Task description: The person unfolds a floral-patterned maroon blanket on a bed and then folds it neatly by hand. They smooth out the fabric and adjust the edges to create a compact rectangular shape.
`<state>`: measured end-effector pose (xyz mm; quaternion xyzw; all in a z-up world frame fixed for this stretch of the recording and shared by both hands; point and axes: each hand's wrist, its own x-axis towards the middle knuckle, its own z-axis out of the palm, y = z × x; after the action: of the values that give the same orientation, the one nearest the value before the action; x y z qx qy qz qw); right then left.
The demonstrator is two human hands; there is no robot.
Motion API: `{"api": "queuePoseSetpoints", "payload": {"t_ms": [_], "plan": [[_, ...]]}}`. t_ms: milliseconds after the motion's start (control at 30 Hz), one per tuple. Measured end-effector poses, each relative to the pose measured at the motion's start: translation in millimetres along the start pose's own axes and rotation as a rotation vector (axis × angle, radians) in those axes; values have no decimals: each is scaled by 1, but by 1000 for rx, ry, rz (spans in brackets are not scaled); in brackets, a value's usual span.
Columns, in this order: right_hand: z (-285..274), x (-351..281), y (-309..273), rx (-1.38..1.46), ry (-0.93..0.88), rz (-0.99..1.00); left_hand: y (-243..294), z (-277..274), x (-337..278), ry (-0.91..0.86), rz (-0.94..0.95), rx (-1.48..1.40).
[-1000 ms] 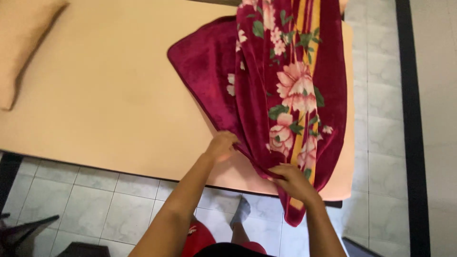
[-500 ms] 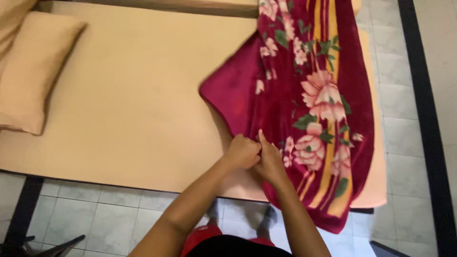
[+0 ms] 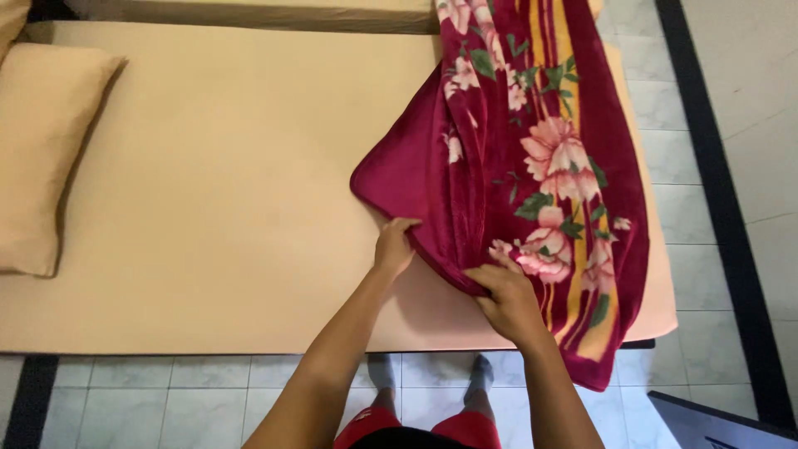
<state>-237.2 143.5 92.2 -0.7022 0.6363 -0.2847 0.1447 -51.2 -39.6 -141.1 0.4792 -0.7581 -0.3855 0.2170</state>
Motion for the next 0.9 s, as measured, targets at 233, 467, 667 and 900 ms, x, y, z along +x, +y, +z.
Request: {"api": "queuePoseSetpoints", "payload": {"t_ms": [233, 467, 667, 900], "plan": [[-12, -46, 22, -75, -98, 161, 57, -71, 39, 60, -410, -326], [41, 25, -57, 198, -163, 287, 96, -202, -74, 61, -291, 356], [139, 68, -98, -59, -341, -92, 95, -192, -156, 64, -57, 355], [140, 44, -35, -140, -67, 117, 64, -164, -156, 224, 319, -137]]}}
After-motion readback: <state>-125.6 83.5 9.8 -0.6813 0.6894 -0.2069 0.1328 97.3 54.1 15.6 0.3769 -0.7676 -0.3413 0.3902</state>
